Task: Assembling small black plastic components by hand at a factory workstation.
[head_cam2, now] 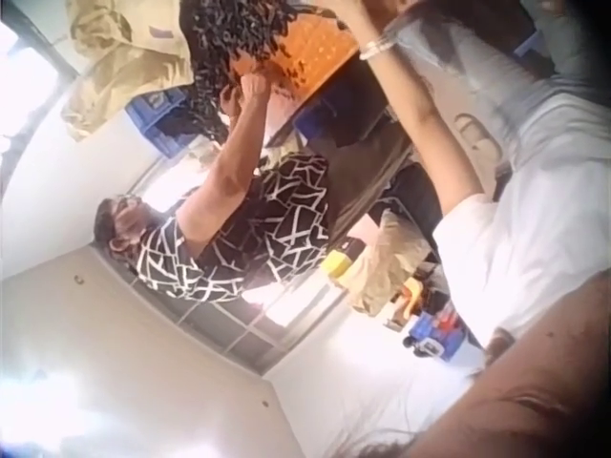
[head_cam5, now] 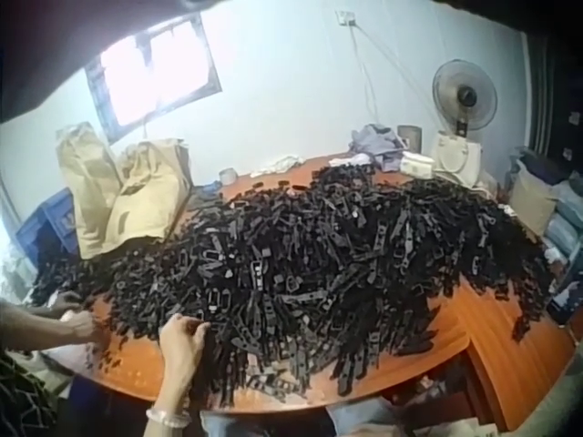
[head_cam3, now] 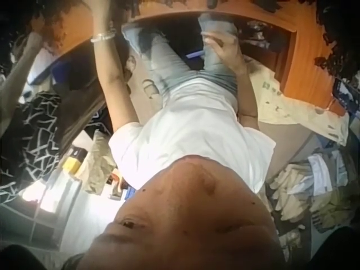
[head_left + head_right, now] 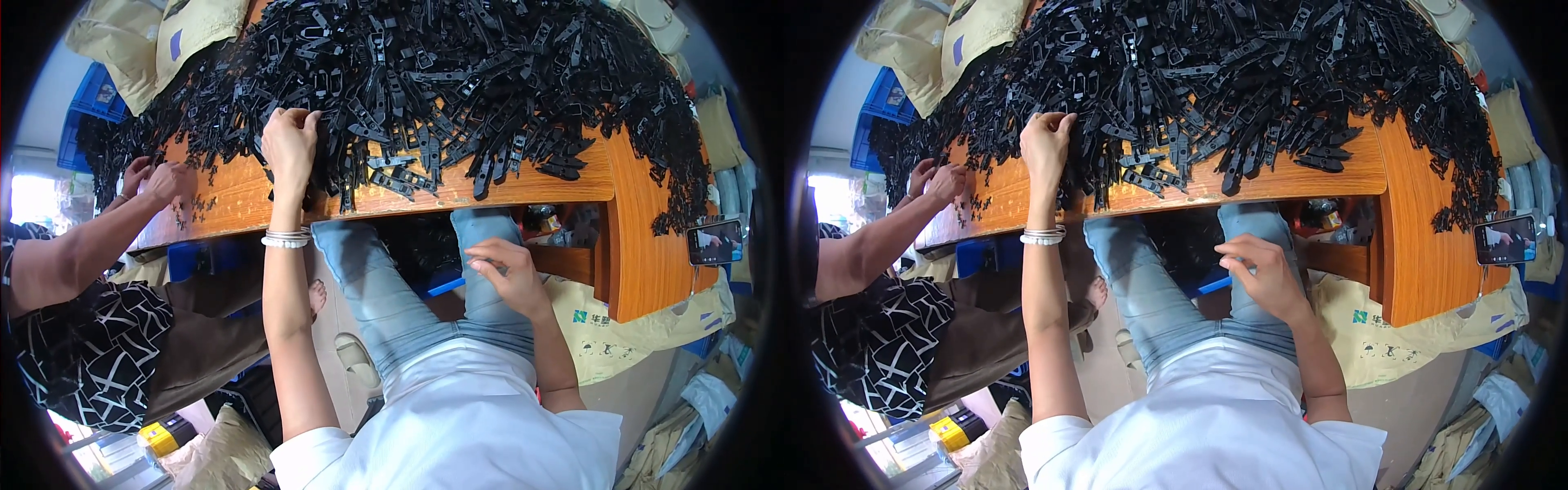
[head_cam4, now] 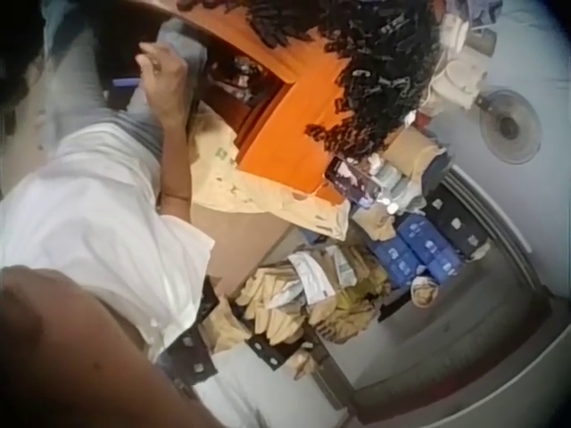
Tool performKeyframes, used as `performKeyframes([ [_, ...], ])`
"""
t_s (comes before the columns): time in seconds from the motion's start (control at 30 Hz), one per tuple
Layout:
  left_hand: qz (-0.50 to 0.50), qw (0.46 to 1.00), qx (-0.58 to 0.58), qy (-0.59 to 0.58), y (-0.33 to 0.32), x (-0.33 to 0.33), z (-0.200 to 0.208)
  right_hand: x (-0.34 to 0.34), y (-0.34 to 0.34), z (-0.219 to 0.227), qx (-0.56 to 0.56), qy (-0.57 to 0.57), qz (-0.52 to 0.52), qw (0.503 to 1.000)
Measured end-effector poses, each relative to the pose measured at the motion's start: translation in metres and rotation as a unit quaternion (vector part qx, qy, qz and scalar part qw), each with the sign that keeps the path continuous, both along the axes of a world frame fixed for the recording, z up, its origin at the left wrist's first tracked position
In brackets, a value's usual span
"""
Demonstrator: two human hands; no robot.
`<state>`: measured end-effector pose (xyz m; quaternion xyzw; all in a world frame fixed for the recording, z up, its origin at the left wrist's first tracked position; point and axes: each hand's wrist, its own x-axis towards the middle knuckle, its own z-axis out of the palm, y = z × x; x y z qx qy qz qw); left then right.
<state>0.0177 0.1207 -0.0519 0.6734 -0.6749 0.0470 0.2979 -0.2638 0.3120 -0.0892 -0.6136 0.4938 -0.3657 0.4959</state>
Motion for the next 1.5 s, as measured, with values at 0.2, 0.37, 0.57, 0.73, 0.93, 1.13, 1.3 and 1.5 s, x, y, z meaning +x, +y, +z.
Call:
performKeyframes([
  [0.2,0.048,0.997,0.05,-0.018,-0.013,0.0,-0.002,-0.005,0.005,-0.003,0.01,0.014,-0.003,1.0],
  [0.37,-0.013,0.987,-0.011,0.16,-0.008,0.018,-0.007,-0.029,0.007,-0.005,0.008,0.013,-0.059,0.998],
  [0.57,-0.043,0.89,0.021,0.454,0.024,-0.008,0.019,-0.119,-0.004,0.007,-0.092,0.164,-0.356,0.916],
  [0.73,-0.113,0.876,0.034,0.468,0.037,-0.019,0.029,-0.206,0.012,0.038,-0.064,0.574,-0.494,0.65],
  [0.93,-0.152,0.864,0.087,0.472,0.044,-0.033,0.02,-0.26,-0.001,0.008,-0.034,0.555,-0.498,0.665],
  [1.13,-0.179,0.85,0.087,0.487,0.053,-0.049,0.017,-0.234,-0.033,0.009,-0.186,0.362,-0.469,0.784],
  [1.3,-0.172,0.846,0.099,0.495,0.064,-0.048,0.015,-0.229,-0.02,0.014,-0.15,0.331,-0.438,0.822],
  [1.5,-0.183,0.822,0.116,0.526,0.069,-0.064,0.017,-0.191,-0.03,0.014,-0.19,0.405,-0.334,0.83],
])
